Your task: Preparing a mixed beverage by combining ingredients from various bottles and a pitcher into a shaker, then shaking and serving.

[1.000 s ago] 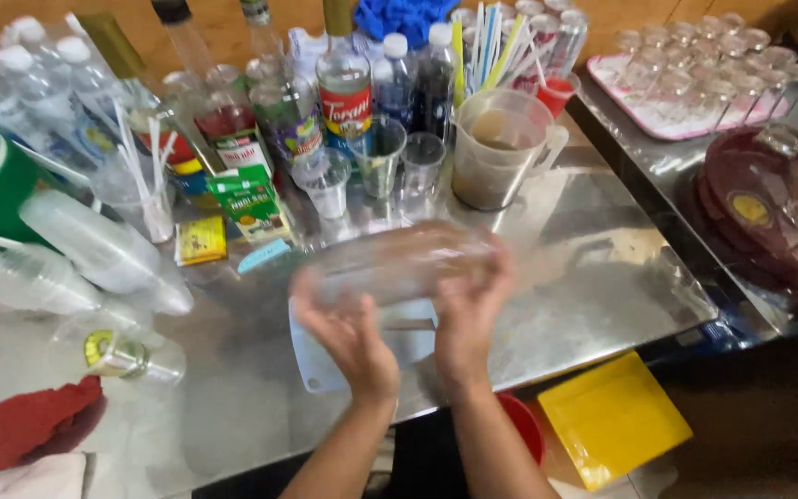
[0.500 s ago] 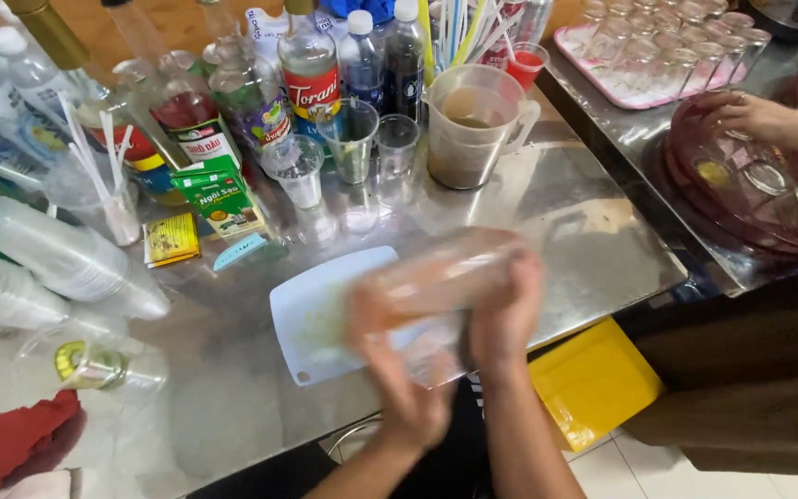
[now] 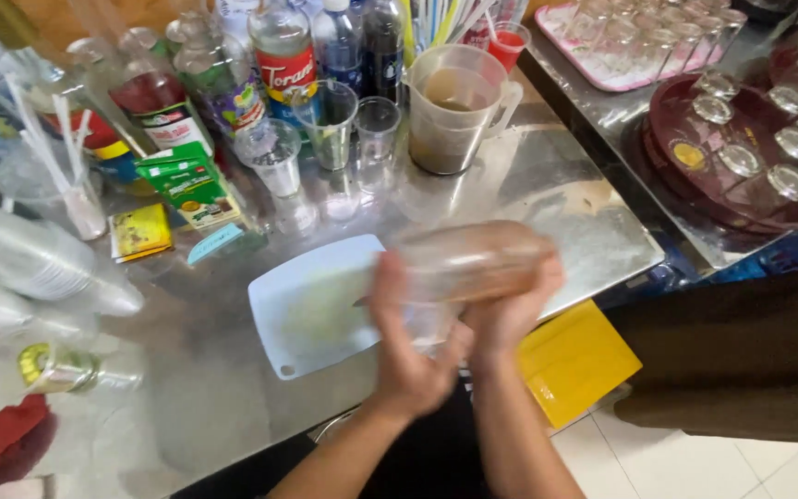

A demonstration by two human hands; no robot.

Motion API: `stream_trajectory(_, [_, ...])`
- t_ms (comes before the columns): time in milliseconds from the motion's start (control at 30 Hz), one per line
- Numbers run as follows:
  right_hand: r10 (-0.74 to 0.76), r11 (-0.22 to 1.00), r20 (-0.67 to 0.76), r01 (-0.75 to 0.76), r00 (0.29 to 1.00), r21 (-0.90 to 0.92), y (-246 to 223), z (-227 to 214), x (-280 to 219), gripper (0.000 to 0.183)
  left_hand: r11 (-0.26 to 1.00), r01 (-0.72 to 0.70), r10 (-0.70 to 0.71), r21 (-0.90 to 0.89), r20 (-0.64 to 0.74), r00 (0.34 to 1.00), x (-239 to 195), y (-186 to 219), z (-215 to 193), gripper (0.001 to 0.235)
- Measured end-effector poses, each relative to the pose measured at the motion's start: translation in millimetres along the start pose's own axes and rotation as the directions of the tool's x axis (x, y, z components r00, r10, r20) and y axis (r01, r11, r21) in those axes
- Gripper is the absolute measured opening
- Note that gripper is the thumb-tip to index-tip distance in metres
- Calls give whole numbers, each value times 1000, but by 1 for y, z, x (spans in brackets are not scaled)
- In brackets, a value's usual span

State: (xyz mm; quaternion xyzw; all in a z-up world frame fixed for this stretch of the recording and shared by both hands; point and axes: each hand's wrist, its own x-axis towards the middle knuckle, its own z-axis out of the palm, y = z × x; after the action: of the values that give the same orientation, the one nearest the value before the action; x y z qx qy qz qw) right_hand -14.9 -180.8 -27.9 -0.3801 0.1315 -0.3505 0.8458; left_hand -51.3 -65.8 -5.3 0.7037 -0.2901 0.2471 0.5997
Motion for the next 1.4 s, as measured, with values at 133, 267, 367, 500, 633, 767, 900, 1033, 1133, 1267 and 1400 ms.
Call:
stream_trajectory(133, [-7,998,13,7,1000,-58,5,-3,5,44,921,223,-345,-318,-404,847,19,5,1,84])
stream_trajectory(267, [-135,986,5,135,991,-93,-22,-7,22,8,979,138,-151,-148,-85,985,-13,11,6,83])
stream_trajectory(367, [-158,987,-432,139,888,-75,-27,17,13,39,979,158,-156,-129,21,988,-3,4,3,80])
stream_trajectory(500, [-132,983,19,133,991,-131,-21,0,4,55,813,386,-511,-437,-217,832,18,6,8,74])
stream_trajectory(633, [-65,997,-210,53,976,-59,-46,16,22,32,942,250,-271,-226,-66,960,-2,16,14,82])
stream_trajectory(767, [-62,998,-198,67,978,18,-33,18,15,25,992,93,-94,-86,-14,995,-1,0,10,80])
stream_trajectory(900, [-43,999,38,44,998,-27,-18,-10,16,44,843,257,-436,-472,-321,841,36,18,14,83])
stream_trajectory(1033, [-79,996,-103,74,992,-44,-49,9,36,31,956,81,-90,-281,-20,996,18,22,17,72])
stream_trajectory(1133, [-70,996,-299,83,952,30,-29,9,29,26,941,182,-169,-286,70,983,15,1,17,80])
stream_trajectory(1267, [-72,991,228,96,971,-98,-2,-8,13,73,841,280,-475,-463,-383,792,48,-8,10,78])
stream_trajectory(1400, [-59,997,60,61,996,-36,-25,-7,41,39,836,336,-415,-434,-99,905,3,-2,18,90])
